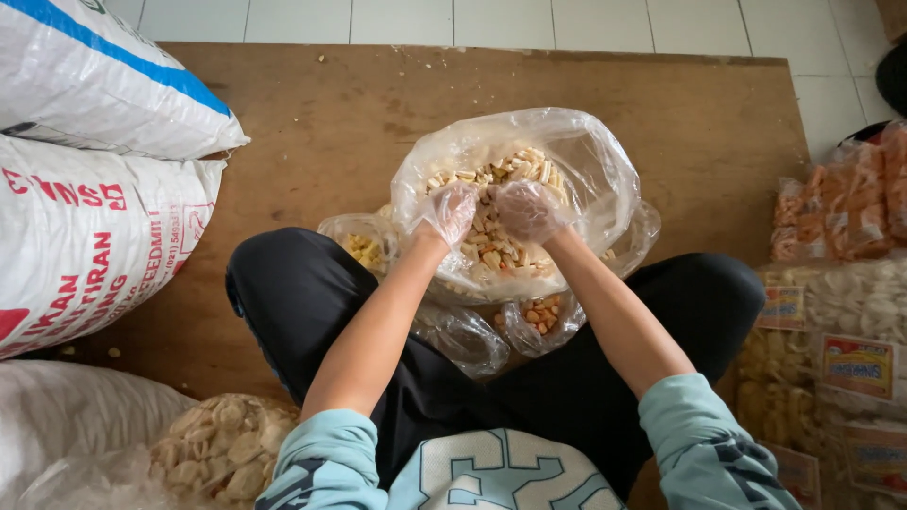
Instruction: Portioning and bagging snacks from a large bulk container into smaller individual plastic bags.
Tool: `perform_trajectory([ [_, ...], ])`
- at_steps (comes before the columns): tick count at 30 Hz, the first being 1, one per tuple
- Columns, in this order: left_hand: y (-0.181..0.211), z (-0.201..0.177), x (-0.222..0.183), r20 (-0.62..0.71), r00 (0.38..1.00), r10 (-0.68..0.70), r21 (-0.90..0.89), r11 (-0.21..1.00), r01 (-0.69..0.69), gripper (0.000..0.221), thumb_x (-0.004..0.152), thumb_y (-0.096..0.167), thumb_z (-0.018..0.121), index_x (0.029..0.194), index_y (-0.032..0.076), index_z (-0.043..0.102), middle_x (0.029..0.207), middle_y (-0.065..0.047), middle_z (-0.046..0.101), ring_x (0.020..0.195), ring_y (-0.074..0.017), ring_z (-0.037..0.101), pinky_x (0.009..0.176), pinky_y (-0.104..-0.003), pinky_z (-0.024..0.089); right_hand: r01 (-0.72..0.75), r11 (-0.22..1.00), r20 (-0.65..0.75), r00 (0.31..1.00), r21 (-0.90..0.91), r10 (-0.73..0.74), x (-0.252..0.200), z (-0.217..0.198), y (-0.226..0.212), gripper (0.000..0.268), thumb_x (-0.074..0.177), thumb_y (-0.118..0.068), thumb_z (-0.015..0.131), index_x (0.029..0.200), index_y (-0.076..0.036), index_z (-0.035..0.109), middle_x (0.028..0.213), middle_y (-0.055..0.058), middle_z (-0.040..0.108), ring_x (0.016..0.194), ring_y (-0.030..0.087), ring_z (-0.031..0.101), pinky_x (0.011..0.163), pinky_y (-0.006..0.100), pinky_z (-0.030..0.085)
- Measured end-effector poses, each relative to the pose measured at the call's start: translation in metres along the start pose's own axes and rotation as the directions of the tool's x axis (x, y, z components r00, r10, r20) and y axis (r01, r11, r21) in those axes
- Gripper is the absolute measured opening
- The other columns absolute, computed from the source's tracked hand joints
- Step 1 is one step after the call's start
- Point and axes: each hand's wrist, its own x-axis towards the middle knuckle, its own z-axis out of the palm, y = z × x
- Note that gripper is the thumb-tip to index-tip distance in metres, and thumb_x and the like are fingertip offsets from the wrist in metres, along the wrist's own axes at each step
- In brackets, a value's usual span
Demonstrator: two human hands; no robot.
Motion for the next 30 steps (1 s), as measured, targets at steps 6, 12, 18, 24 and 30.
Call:
perform_trajectory([
  [6, 0.015, -0.035, -0.025, 0.112, 0.988, -0.104, -0.205, 0.971, 0.125, 0.031, 0.098, 0.028, 0.047, 0.103, 0.010, 0.071, 0.106, -0.016, 0.075, 0.114, -0.0349, 0.070, 0.097, -0.048, 0.058, 0.112, 0.942, 0.108, 0.991, -0.315, -0.081, -0.002, 0.011, -0.005, 0.022, 0.107, -0.020, 0.039, 0.103, -0.016, 0.061, 0.080, -0.005, 0.061, 0.067, 0.008, 0.056, 0.071, 0.020, 0.058],
  [12, 0.017, -0.047, -0.026, 0.147, 0.972, -0.181, -0.282, 0.935, 0.216, 0.032, 0.099, 0.033, 0.046, 0.102, 0.010, 0.067, 0.104, -0.016, 0.076, 0.114, -0.0333, 0.070, 0.101, -0.047, 0.056, -0.003, 0.777, -0.659, 0.527, 0.630, 0.536, 0.005, 0.073, -0.030, 0.030, 0.090, -0.026, 0.066, 0.083, 0.001, 0.078, 0.069, -0.003, 0.066, 0.088, 0.016, 0.071, 0.085, 0.020, 0.055],
  [18, 0.039, -0.113, -0.048, 0.149, 0.978, -0.146, -0.281, 0.942, 0.183, 0.032, 0.097, 0.026, 0.047, 0.101, 0.007, 0.073, 0.105, -0.016, 0.077, 0.112, -0.0360, 0.071, 0.097, -0.046, 0.059, -0.091, 0.636, -0.377, 0.737, 0.766, 0.560, 0.005, 0.071, -0.027, 0.039, 0.095, -0.038, 0.056, 0.086, -0.003, 0.070, 0.079, 0.000, 0.063, 0.091, 0.020, 0.064, 0.092, 0.028, 0.048],
  [24, 0.035, -0.097, -0.052, -0.078, 0.995, 0.068, -0.079, 0.994, -0.074, 0.021, 0.096, 0.012, 0.057, 0.108, 0.000, 0.070, 0.097, -0.023, 0.072, 0.101, -0.0410, 0.073, 0.086, -0.051, 0.063, -0.260, 0.461, 0.007, 0.876, 0.848, 0.482, 0.008, 0.070, -0.016, 0.049, 0.101, -0.054, 0.043, 0.090, -0.009, 0.061, 0.089, 0.004, 0.058, 0.096, 0.025, 0.057, 0.100, 0.037, 0.039],
  [30, 0.022, -0.059, -0.015, -0.361, 0.932, -0.005, -0.457, 0.873, -0.172, 0.016, 0.100, 0.028, 0.059, 0.115, 0.022, 0.062, 0.085, -0.008, 0.073, 0.075, -0.0330, 0.075, 0.060, -0.045, 0.061, -0.309, 0.828, -0.001, 0.937, 0.467, 0.350, 0.003, 0.113, -0.022, 0.038, 0.091, -0.062, 0.057, 0.101, -0.026, 0.055, 0.096, -0.005, 0.057, 0.106, 0.021, 0.059, 0.093, 0.045, 0.043],
])
